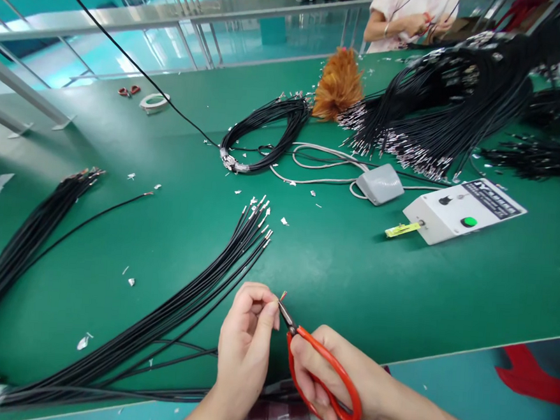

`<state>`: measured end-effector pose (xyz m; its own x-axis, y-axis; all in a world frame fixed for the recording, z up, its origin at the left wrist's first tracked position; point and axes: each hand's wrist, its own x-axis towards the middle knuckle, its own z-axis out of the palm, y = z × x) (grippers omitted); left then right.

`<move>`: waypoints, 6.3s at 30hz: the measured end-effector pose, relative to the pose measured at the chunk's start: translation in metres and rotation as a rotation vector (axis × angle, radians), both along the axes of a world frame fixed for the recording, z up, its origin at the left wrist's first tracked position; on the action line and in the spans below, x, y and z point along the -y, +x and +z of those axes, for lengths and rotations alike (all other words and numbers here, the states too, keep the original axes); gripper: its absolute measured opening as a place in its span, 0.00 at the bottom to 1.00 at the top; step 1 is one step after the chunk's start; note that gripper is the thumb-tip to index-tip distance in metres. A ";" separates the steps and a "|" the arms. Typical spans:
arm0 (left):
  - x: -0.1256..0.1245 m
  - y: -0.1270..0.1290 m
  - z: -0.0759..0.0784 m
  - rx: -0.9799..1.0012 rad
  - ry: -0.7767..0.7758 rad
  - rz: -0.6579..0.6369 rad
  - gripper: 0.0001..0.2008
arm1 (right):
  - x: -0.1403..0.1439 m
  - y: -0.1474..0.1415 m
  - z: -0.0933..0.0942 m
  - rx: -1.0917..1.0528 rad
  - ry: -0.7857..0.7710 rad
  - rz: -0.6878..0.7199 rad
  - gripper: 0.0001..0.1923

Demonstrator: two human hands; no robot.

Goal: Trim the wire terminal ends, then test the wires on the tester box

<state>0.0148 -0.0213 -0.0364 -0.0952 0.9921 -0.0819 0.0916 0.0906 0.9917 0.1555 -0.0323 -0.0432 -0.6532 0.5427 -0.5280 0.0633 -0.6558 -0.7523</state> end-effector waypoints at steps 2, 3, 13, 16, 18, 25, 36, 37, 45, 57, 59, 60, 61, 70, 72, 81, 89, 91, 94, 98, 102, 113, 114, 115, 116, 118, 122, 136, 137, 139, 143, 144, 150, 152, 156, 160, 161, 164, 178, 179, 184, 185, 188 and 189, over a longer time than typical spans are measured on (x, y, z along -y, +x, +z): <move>0.000 0.000 -0.001 -0.008 0.004 -0.003 0.05 | 0.002 -0.002 -0.004 -0.004 -0.016 -0.031 0.37; 0.000 0.000 -0.002 -0.012 0.010 -0.005 0.05 | 0.003 -0.003 -0.006 -0.003 -0.025 -0.045 0.37; 0.001 -0.001 -0.003 0.037 -0.031 -0.022 0.05 | 0.005 -0.004 -0.013 -0.084 -0.032 -0.111 0.36; -0.005 -0.002 -0.005 0.150 -0.154 -0.034 0.06 | 0.007 0.003 -0.011 -0.148 -0.050 -0.130 0.36; -0.011 -0.002 -0.007 0.198 -0.239 -0.054 0.10 | 0.008 0.009 -0.008 -0.187 -0.056 -0.178 0.36; -0.019 -0.009 -0.008 0.115 -0.277 -0.148 0.13 | -0.004 0.029 0.005 -0.103 0.183 -0.398 0.29; -0.008 -0.024 0.007 -0.240 -0.135 -0.416 0.11 | -0.028 -0.003 -0.005 0.072 0.302 -0.635 0.15; -0.009 -0.024 0.008 -0.229 -0.151 -0.417 0.11 | -0.029 -0.005 -0.006 0.068 0.318 -0.634 0.15; -0.012 -0.024 0.012 0.036 -0.363 -0.214 0.10 | -0.028 0.011 -0.002 -0.014 0.466 -0.448 0.26; -0.012 -0.027 0.016 0.103 -0.363 -0.202 0.11 | -0.024 0.015 0.000 -0.159 0.102 0.193 0.38; -0.011 -0.027 0.016 0.121 -0.363 -0.195 0.11 | -0.025 0.016 -0.001 -0.187 0.065 0.199 0.39; -0.010 -0.028 0.017 0.131 -0.365 -0.194 0.11 | -0.026 0.016 -0.002 -0.201 0.047 0.205 0.40; -0.010 -0.028 0.017 0.141 -0.364 -0.194 0.11 | -0.027 0.016 -0.002 -0.213 0.029 0.214 0.40; -0.010 -0.032 0.015 0.205 -0.379 -0.217 0.12 | -0.029 0.017 -0.006 -0.261 0.045 0.233 0.40; -0.010 -0.032 0.016 0.218 -0.387 -0.219 0.12 | -0.029 0.017 -0.005 -0.207 0.094 0.237 0.38; -0.009 -0.032 0.018 0.226 -0.395 -0.194 0.12 | -0.026 0.020 -0.005 -0.241 0.144 0.178 0.38; -0.009 -0.024 0.023 0.139 -0.316 -0.151 0.10 | -0.018 0.020 -0.003 -0.217 0.061 0.195 0.39; -0.009 -0.022 0.025 0.120 -0.314 -0.150 0.10 | -0.019 0.019 -0.004 -0.218 0.033 0.179 0.39; -0.009 -0.021 0.027 0.106 -0.321 -0.150 0.09 | -0.020 0.018 -0.004 -0.211 -0.002 0.169 0.39; -0.009 -0.023 0.026 0.097 -0.326 -0.161 0.09 | -0.022 0.019 -0.002 -0.194 0.046 0.176 0.39; -0.007 -0.024 0.021 0.081 -0.337 -0.184 0.09 | -0.021 0.022 -0.003 -0.151 0.094 0.169 0.36; -0.014 -0.038 0.004 -0.700 0.049 -0.420 0.11 | -0.039 0.035 -0.014 -0.553 0.116 -0.217 0.36; -0.024 -0.041 -0.001 -0.801 0.118 -0.310 0.09 | -0.041 0.033 -0.014 -0.489 0.128 -0.237 0.36; -0.035 -0.043 -0.007 -0.856 0.155 -0.246 0.06 | -0.044 0.031 -0.013 -0.425 0.151 -0.271 0.36; -0.045 -0.044 -0.011 -0.890 0.176 -0.215 0.05 | -0.047 0.028 -0.012 -0.355 0.184 -0.319 0.34; -0.058 -0.043 -0.016 -0.900 0.193 -0.211 0.04 | -0.053 0.022 -0.009 -0.195 0.274 -0.440 0.28; -0.051 -0.035 -0.008 -0.837 0.207 -0.286 0.04 | -0.061 0.012 -0.004 0.095 0.385 -0.600 0.13; -0.013 -0.021 0.013 -0.396 0.103 -0.227 0.04 | -0.045 -0.014 0.002 -0.098 0.337 -0.744 0.11; -0.012 -0.021 0.012 -0.415 0.111 -0.227 0.04 | -0.045 -0.015 0.003 -0.096 0.344 -0.755 0.11; -0.010 -0.020 0.011 -0.457 0.146 -0.228 0.05 | -0.044 -0.016 0.005 -0.083 0.364 -0.775 0.11; -0.006 -0.018 0.011 -0.429 0.133 -0.211 0.05 | -0.043 -0.019 0.008 -0.037 0.408 -0.785 0.13; -0.005 -0.018 0.012 -0.379 0.084 -0.205 0.05 | -0.043 -0.019 0.009 -0.027 0.417 -0.780 0.12; -0.007 -0.018 0.017 -0.107 -0.157 -0.170 0.07 | -0.042 -0.017 0.013 -0.002 0.410 -0.718 0.09; -0.008 -0.017 0.018 -0.114 -0.150 -0.170 0.06 | -0.042 -0.016 0.013 -0.011 0.403 -0.729 0.09; -0.007 -0.017 0.016 -0.145 -0.124 -0.189 0.06 | -0.044 -0.016 0.013 -0.003 0.380 -0.752 0.11; -0.005 -0.018 0.015 -0.126 -0.140 -0.204 0.06 | -0.044 -0.016 0.014 0.024 0.409 -0.758 0.11; -0.005 -0.018 0.015 -0.118 -0.146 -0.202 0.06 | -0.044 -0.016 0.014 0.038 0.419 -0.753 0.10; -0.005 -0.018 0.014 -0.091 -0.163 -0.198 0.07 | -0.044 -0.015 0.014 0.045 0.420 -0.730 0.10; -0.002 -0.020 0.006 -0.024 -0.246 -0.223 0.09 | -0.046 -0.015 0.009 0.012 0.404 -0.720 0.11; -0.002 -0.020 0.005 -0.025 -0.250 -0.224 0.10 | -0.045 -0.015 0.009 0.017 0.422 -0.729 0.11; -0.002 -0.019 0.002 0.050 -0.248 -0.220 0.11 | -0.043 -0.019 0.007 0.047 0.558 -0.729 0.09; -0.003 -0.020 0.003 0.086 -0.258 -0.218 0.12 | -0.043 -0.019 0.006 0.055 0.590 -0.718 0.09; -0.007 -0.022 0.008 0.179 -0.302 -0.226 0.14 | -0.044 -0.015 0.006 0.085 0.624 -0.662 0.09; -0.008 -0.023 0.011 0.197 -0.316 -0.225 0.14 | -0.044 -0.012 0.007 0.108 0.615 -0.635 0.09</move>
<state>-0.0084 -0.0134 -0.0257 0.1681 0.9098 -0.3795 -0.0445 0.3916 0.9191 0.1436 0.0120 -0.0363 -0.0959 0.9933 -0.0650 -0.0833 -0.0731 -0.9938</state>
